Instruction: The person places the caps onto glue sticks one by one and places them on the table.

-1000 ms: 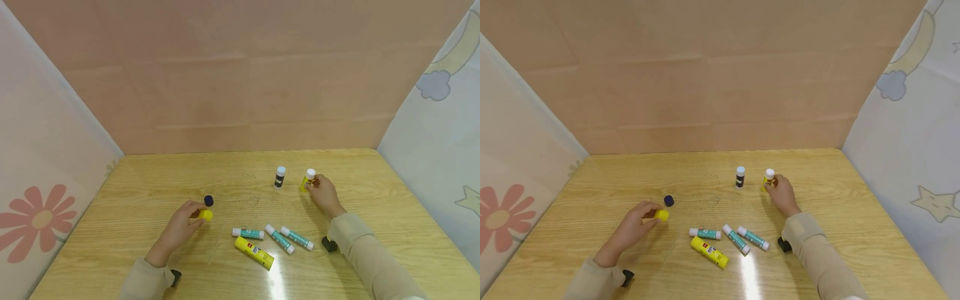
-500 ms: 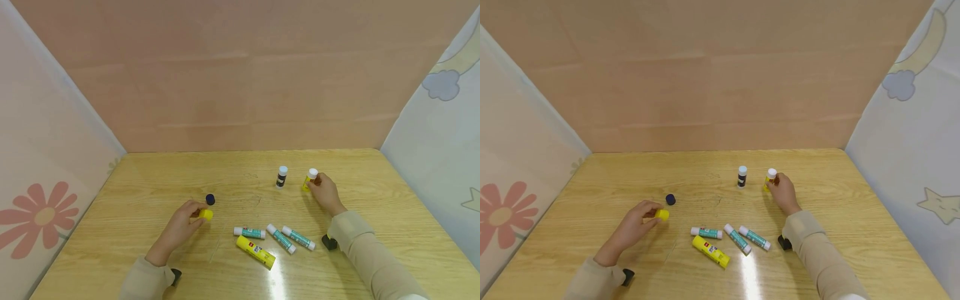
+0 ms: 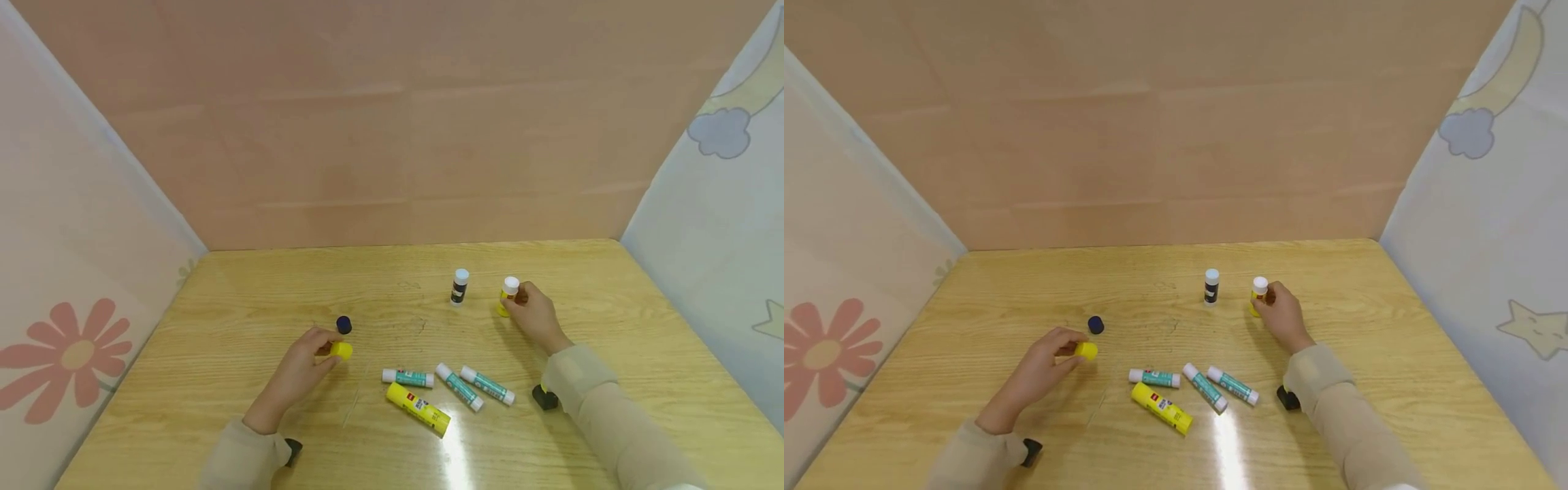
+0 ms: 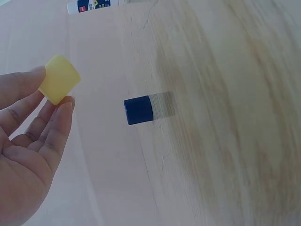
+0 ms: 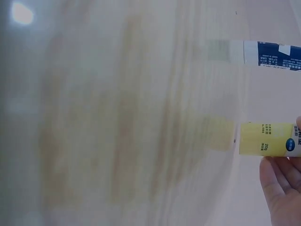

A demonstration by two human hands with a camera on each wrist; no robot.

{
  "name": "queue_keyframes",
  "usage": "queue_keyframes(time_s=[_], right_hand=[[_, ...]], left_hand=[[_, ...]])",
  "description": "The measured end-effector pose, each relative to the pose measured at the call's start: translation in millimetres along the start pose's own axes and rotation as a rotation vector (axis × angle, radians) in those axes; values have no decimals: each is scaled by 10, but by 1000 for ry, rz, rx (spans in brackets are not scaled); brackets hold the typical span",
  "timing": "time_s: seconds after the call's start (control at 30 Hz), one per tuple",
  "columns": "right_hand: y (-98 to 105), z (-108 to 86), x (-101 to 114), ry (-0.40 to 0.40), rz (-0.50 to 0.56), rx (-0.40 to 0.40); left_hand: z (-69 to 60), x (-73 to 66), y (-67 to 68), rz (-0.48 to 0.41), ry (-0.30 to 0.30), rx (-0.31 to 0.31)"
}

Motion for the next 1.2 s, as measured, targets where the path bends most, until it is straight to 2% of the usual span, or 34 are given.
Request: queue_keyframes(time_s=[0.2, 0.47, 0.7, 0.97, 1.2], right_hand=[[26, -59, -20, 5, -4, 49], [38, -183, 95, 76, 18, 30], [-26, -313, 246, 127, 59, 50], [-56, -441, 366, 188, 52, 48], [-75, -499, 415, 222, 67, 52]], left_hand=[[-9, -15, -27, -22, 11, 7], [-24, -4, -25, -24, 13, 12], [-90, 4, -2, -33, 47, -5], [-86, -25, -2, -43, 26, -11], [-84, -31, 2, -69, 37, -32]])
Point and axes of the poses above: each hand's wrist, its own z-axis towards the middle knuckle, its own y-axis out of the back of the hand, x = y × z, the point moved 5 cm from there along z, towards the middle knuckle, and after that the axes turned 15 degrees about -y, right-handed, at the moved point
